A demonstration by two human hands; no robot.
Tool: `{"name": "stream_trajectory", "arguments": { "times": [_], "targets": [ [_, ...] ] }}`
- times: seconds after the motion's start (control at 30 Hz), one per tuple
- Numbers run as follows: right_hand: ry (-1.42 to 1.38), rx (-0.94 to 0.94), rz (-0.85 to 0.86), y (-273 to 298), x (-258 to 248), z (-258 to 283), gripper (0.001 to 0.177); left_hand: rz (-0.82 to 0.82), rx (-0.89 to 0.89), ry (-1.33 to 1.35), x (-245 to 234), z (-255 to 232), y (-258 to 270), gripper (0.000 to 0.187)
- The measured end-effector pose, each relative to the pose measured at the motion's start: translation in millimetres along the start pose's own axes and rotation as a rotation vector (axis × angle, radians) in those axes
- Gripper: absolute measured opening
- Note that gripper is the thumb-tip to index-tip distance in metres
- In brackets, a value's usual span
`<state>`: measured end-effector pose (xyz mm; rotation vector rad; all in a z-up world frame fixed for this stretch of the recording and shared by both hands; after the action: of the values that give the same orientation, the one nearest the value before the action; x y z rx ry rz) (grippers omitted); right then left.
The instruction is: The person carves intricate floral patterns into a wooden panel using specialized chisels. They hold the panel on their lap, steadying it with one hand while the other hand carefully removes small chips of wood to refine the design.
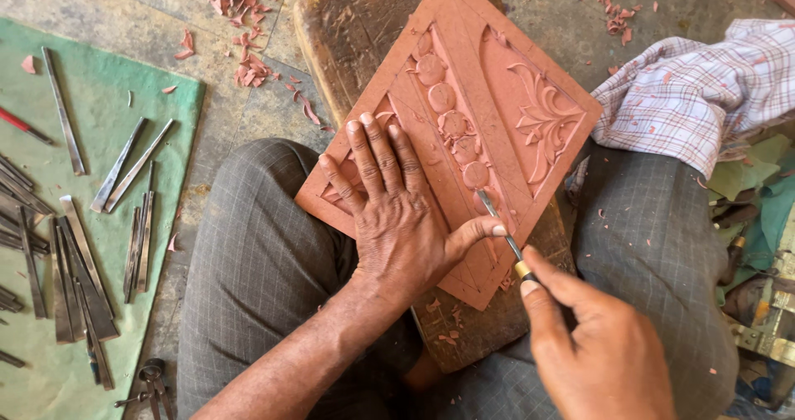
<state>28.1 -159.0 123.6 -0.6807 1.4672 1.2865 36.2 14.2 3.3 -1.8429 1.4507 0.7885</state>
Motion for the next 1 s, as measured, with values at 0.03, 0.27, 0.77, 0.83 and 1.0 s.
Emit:
{"name": "stream_trajectory", "arguments": {
  "times": [0.03, 0.27, 0.77, 0.83, 1.0],
  "targets": [
    [-0.131, 0.015, 0.047, 2, -3, -8, 0.033, 0.013, -0.002, 0.004, 0, -1, -1, 0.149],
    [-0.572, -0.042, -0.137, 8, 35, -66, 0.039, 0.145, -0.136, 0.007, 16, -1, -19, 0.151],
    [-0.541, -0.224, -0.055, 15, 142, -110, 0.043, 0.126, -0.032, -0.059, 16, 4, 0, 0.162],
    [-0.514, -0.181, -0.048, 14, 143, -109, 0.044, 0.151, -0.048, -0.094, 17, 1, -3, 0.162],
    [-0.483, -0.018, -0.037, 16, 140, -101, 0.044, 0.137, -0.033, -0.147, 16, -3, -8, 0.159]
  ]
}}
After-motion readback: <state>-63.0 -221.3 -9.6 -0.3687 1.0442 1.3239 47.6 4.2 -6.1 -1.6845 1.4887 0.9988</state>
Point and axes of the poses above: each hand's wrist, its own y-axis away from the middle knuckle, its own x-axis out of the palm, z = x × y, the point moved 4 cm from there along -y, towards the middle knuckle, and after that the axes turned 9 degrees about x, right-handed, at the moved point
